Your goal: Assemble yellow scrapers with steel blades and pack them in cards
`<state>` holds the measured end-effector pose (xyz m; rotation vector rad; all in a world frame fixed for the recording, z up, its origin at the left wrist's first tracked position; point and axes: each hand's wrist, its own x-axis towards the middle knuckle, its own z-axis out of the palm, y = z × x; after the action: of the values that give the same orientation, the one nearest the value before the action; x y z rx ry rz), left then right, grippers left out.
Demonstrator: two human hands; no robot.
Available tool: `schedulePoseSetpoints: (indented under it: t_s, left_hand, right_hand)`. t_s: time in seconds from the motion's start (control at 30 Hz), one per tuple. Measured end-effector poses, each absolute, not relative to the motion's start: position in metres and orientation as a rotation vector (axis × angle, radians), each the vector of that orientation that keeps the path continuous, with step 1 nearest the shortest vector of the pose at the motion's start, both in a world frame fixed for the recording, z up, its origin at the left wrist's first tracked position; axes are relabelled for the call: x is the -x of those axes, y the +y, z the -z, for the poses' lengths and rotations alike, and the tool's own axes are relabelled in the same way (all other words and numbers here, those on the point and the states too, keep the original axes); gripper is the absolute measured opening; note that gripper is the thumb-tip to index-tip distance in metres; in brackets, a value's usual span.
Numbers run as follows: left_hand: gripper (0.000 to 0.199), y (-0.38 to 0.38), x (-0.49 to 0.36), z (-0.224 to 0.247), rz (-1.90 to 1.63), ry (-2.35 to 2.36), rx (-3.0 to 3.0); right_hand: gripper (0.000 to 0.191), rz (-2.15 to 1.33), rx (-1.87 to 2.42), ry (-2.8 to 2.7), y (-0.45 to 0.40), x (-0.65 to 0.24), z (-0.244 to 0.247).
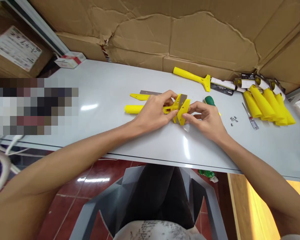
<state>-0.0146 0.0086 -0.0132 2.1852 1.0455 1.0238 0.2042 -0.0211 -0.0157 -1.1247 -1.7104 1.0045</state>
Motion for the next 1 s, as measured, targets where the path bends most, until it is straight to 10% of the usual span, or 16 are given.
schedulePoseSetpoints:
  t_s: [1.0]
  left_hand:
    - [0.036, 0.0044, 0.0169, 0.0091, -0.943, 0.956, -2.272]
  right_hand:
    - [0.042, -0.913, 1.169, -1.577, -0.0234, -0.1956, 0.0180]
